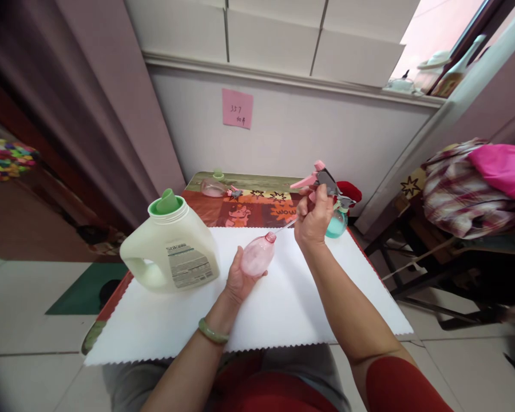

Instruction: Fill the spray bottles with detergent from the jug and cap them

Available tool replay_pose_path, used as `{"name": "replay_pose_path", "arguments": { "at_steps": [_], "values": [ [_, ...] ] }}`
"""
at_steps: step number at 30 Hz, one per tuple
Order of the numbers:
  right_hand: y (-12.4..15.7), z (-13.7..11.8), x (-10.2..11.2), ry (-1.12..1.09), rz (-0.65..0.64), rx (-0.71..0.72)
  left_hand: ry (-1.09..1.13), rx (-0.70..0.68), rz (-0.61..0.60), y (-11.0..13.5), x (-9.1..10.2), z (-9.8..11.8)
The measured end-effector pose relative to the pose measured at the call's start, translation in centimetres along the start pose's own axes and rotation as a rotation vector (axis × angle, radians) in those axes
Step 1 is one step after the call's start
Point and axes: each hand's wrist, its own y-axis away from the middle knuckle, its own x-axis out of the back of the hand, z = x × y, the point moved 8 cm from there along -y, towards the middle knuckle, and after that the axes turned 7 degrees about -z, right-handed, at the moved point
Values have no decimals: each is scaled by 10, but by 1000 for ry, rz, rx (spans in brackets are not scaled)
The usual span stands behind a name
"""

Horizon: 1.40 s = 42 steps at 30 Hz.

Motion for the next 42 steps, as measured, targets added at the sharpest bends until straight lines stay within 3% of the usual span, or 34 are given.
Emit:
{"name": "replay_pose_path", "arguments": {
  "at_steps": [4, 10, 13, 18, 24, 32, 42],
  "values": [
    [16, 20, 5, -35, -58, -69, -3, 1, 12, 0, 2, -1],
    [68, 83, 31, 162, -183, -378, 39, 34, 21, 3, -1, 0],
    [83, 96, 41, 192, -282, -487, 46, 54, 63, 8, -7, 2],
    [75, 82, 44, 78, -252, -552, 62, 133, 12, 30, -44, 0],
    [63, 47, 15, -170, -372, -550, 193, 143, -149, 67, -94, 0],
    [61, 23, -5, -322, -593, -637, 274, 324, -182, 83, -113, -18],
    [57, 7, -3, -275, -683, -585, 231, 456, 9, 92, -126, -23]
  ]
}}
